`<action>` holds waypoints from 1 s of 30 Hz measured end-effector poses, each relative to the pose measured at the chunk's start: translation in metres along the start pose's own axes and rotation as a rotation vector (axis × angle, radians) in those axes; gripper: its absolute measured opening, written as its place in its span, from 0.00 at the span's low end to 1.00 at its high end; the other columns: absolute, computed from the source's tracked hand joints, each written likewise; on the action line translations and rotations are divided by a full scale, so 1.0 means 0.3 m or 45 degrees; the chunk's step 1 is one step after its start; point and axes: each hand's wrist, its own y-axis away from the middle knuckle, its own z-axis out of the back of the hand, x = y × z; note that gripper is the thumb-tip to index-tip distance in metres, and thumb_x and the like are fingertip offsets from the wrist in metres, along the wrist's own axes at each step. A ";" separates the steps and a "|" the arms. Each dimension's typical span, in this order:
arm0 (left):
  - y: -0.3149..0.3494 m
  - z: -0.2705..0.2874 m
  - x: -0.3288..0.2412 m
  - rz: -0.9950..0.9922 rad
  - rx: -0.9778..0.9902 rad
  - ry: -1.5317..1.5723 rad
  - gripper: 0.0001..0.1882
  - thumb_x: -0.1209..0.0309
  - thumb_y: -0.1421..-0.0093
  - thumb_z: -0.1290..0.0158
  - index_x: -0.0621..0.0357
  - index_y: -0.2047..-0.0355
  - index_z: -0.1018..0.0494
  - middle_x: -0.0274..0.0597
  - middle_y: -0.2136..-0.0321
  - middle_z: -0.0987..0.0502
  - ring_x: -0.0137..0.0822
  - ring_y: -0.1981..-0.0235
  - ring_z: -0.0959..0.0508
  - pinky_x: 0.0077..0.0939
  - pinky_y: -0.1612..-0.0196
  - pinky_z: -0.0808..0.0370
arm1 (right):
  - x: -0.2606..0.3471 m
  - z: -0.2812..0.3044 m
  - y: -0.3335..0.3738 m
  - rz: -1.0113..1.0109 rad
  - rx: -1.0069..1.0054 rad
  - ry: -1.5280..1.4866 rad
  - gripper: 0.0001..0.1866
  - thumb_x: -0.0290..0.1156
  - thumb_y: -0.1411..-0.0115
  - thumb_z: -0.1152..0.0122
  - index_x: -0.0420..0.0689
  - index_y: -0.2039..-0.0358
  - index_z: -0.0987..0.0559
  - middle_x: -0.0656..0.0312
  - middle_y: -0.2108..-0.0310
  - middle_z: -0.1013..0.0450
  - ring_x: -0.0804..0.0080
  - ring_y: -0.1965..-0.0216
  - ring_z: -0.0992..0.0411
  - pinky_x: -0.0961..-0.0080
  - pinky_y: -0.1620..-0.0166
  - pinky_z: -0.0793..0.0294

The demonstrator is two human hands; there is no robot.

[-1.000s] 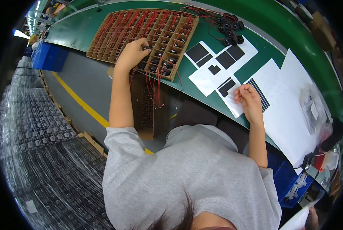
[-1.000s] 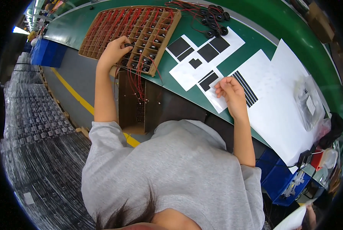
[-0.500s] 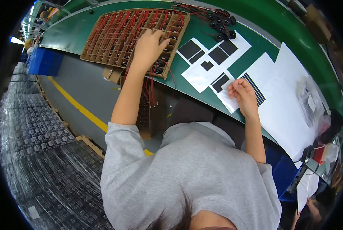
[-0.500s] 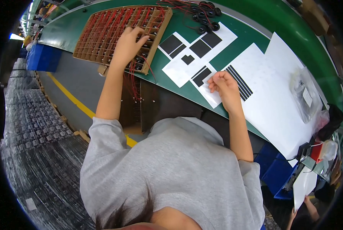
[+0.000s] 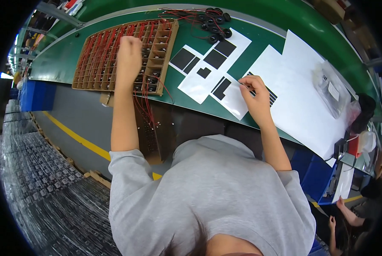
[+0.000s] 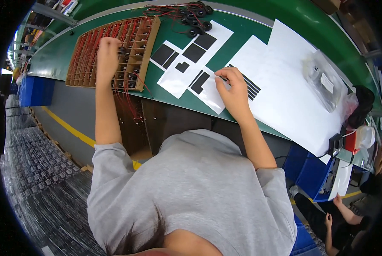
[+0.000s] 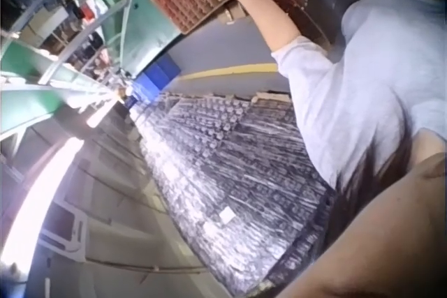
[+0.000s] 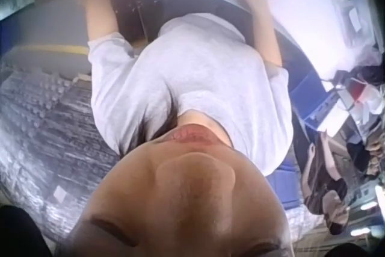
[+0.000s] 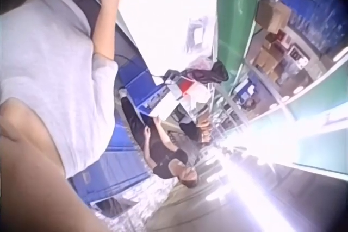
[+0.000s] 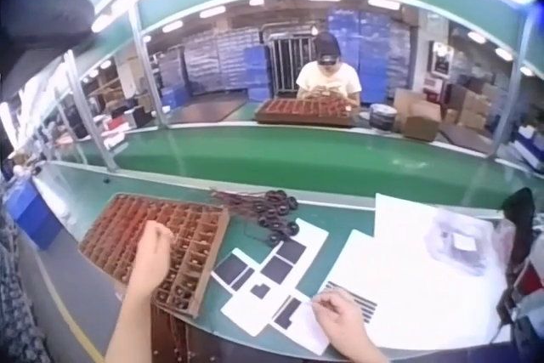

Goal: Assembling small electronic buzzer or speaker components on a factory production line.

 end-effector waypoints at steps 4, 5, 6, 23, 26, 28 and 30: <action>0.012 0.082 -0.165 0.501 0.166 1.138 0.08 0.67 0.40 0.66 0.60 0.69 0.43 0.46 0.77 0.30 0.31 0.83 0.28 0.18 0.87 0.37 | 0.007 -0.027 0.015 0.288 -0.045 0.475 0.06 0.24 0.57 0.42 0.40 0.75 0.26 0.58 0.69 0.33 0.61 0.65 0.37 0.72 0.62 0.36; 0.021 0.066 -0.185 0.481 0.204 1.214 0.08 0.67 0.40 0.65 0.59 0.69 0.43 0.45 0.77 0.31 0.31 0.83 0.29 0.17 0.88 0.38 | -0.008 -0.042 0.024 0.310 -0.038 0.507 0.08 0.26 0.60 0.39 0.41 0.76 0.26 0.59 0.71 0.34 0.62 0.67 0.37 0.71 0.63 0.37; 0.034 0.046 -0.210 0.464 0.239 1.289 0.07 0.67 0.40 0.64 0.57 0.70 0.42 0.44 0.77 0.31 0.30 0.83 0.29 0.16 0.88 0.39 | 0.004 -0.056 0.029 0.322 -0.009 0.564 0.09 0.27 0.61 0.38 0.41 0.76 0.26 0.59 0.71 0.35 0.63 0.67 0.37 0.71 0.64 0.37; 0.380 -0.325 -0.229 0.660 0.656 1.548 0.18 0.88 0.56 0.63 0.62 0.64 0.36 0.42 0.64 0.33 0.30 0.62 0.30 0.19 0.63 0.33 | 0.008 -0.145 0.068 0.243 -0.043 0.747 0.12 0.25 0.62 0.38 0.42 0.76 0.31 0.61 0.69 0.37 0.64 0.65 0.39 0.70 0.64 0.45; 0.381 -0.322 -0.230 0.575 0.635 1.412 0.20 0.89 0.56 0.63 0.63 0.61 0.37 0.42 0.63 0.33 0.30 0.61 0.30 0.18 0.62 0.33 | 0.008 -0.151 0.071 0.246 -0.095 0.742 0.12 0.25 0.62 0.38 0.42 0.76 0.31 0.60 0.68 0.37 0.64 0.65 0.39 0.70 0.64 0.45; 0.386 -0.329 -0.227 0.584 0.652 1.414 0.19 0.88 0.54 0.62 0.64 0.60 0.37 0.42 0.63 0.33 0.30 0.61 0.30 0.18 0.61 0.33 | 0.011 -0.149 0.070 0.273 -0.069 0.746 0.12 0.25 0.62 0.38 0.42 0.76 0.30 0.60 0.68 0.37 0.64 0.64 0.39 0.70 0.63 0.45; 0.387 -0.339 -0.222 0.590 0.669 1.417 0.19 0.88 0.53 0.61 0.65 0.58 0.38 0.42 0.63 0.33 0.30 0.60 0.30 0.18 0.60 0.32 | 0.012 -0.145 0.061 0.303 -0.045 0.751 0.12 0.25 0.62 0.38 0.42 0.75 0.30 0.60 0.68 0.37 0.64 0.64 0.39 0.70 0.63 0.45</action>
